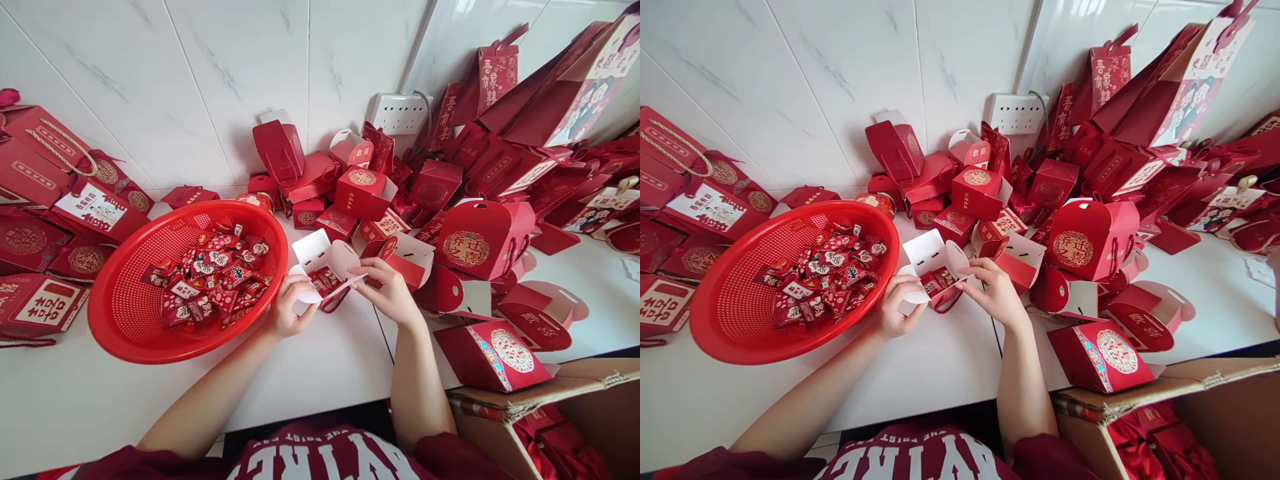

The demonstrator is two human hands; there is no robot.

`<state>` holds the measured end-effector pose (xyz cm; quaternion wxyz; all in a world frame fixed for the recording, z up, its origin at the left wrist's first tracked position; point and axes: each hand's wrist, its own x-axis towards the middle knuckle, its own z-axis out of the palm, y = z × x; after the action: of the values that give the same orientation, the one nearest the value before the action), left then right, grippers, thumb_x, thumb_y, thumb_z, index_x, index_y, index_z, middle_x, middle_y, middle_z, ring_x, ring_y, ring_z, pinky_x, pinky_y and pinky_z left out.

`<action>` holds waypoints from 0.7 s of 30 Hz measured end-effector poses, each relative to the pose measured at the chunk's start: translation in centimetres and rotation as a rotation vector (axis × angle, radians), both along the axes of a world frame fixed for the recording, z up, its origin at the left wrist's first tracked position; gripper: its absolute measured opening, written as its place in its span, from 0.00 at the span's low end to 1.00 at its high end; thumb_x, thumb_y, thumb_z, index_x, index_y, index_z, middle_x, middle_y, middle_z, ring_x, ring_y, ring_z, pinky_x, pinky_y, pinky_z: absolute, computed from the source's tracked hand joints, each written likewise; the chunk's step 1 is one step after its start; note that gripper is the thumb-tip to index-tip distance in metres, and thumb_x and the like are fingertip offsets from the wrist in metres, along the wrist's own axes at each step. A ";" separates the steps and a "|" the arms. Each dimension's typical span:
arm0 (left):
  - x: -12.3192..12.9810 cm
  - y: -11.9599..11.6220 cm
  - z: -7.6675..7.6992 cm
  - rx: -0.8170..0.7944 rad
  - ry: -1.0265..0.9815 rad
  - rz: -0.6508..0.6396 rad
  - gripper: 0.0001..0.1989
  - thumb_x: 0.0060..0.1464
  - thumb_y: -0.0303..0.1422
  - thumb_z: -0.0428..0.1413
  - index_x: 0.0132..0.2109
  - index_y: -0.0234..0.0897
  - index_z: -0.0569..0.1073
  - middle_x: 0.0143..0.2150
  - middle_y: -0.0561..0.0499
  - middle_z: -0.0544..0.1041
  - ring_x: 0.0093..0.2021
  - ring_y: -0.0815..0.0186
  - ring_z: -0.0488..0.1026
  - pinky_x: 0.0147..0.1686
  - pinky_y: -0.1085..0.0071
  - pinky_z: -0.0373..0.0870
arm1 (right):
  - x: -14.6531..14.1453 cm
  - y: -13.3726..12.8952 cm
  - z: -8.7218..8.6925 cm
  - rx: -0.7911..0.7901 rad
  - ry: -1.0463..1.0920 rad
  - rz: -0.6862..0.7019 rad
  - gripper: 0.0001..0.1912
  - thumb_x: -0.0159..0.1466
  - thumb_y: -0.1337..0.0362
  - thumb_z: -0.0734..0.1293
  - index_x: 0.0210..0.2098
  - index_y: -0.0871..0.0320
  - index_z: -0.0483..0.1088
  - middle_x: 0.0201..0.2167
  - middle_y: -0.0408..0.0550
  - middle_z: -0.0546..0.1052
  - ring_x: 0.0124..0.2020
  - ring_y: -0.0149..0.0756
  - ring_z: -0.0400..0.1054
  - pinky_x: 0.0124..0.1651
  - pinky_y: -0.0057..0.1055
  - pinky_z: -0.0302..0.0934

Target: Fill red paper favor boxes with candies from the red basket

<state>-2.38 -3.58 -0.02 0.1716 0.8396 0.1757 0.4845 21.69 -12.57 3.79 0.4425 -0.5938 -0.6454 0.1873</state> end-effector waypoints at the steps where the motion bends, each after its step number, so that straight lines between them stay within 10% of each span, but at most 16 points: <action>1: -0.1 -0.1 0.1 0.006 0.005 -0.002 0.14 0.51 0.27 0.63 0.46 0.38 0.73 0.45 0.45 0.74 0.48 0.58 0.74 0.49 0.58 0.75 | -0.4 0.1 0.0 0.033 -0.022 -0.043 0.16 0.65 0.54 0.69 0.51 0.48 0.75 0.53 0.50 0.72 0.55 0.45 0.69 0.55 0.42 0.68; 6: -0.2 -0.6 0.2 0.088 0.028 -0.003 0.14 0.51 0.29 0.64 0.46 0.39 0.72 0.43 0.46 0.74 0.43 0.61 0.74 0.44 0.62 0.76 | -3.3 0.9 -0.1 0.157 -0.033 -0.069 0.34 0.68 0.61 0.66 0.70 0.42 0.52 0.67 0.50 0.60 0.66 0.46 0.59 0.62 0.46 0.64; 12: 0.0 -0.7 -0.5 0.150 0.013 0.030 0.16 0.52 0.26 0.61 0.48 0.39 0.71 0.44 0.45 0.74 0.44 0.61 0.75 0.45 0.62 0.78 | -4.8 1.5 -0.7 0.123 0.047 -0.126 0.38 0.66 0.68 0.64 0.71 0.45 0.48 0.66 0.52 0.61 0.61 0.43 0.65 0.62 0.48 0.63; 21: -0.1 -1.7 -0.4 0.326 -0.070 0.052 0.17 0.52 0.26 0.59 0.49 0.41 0.70 0.49 0.45 0.73 0.45 0.63 0.76 0.43 0.67 0.78 | -3.6 1.6 -1.0 0.234 0.111 -0.391 0.09 0.68 0.60 0.63 0.43 0.53 0.75 0.40 0.50 0.79 0.42 0.42 0.73 0.46 0.40 0.67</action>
<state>-2.46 -5.25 -0.41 0.0262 0.8340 0.1105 0.5399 18.06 -10.94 2.77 0.5708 -0.6410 -0.5103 0.0543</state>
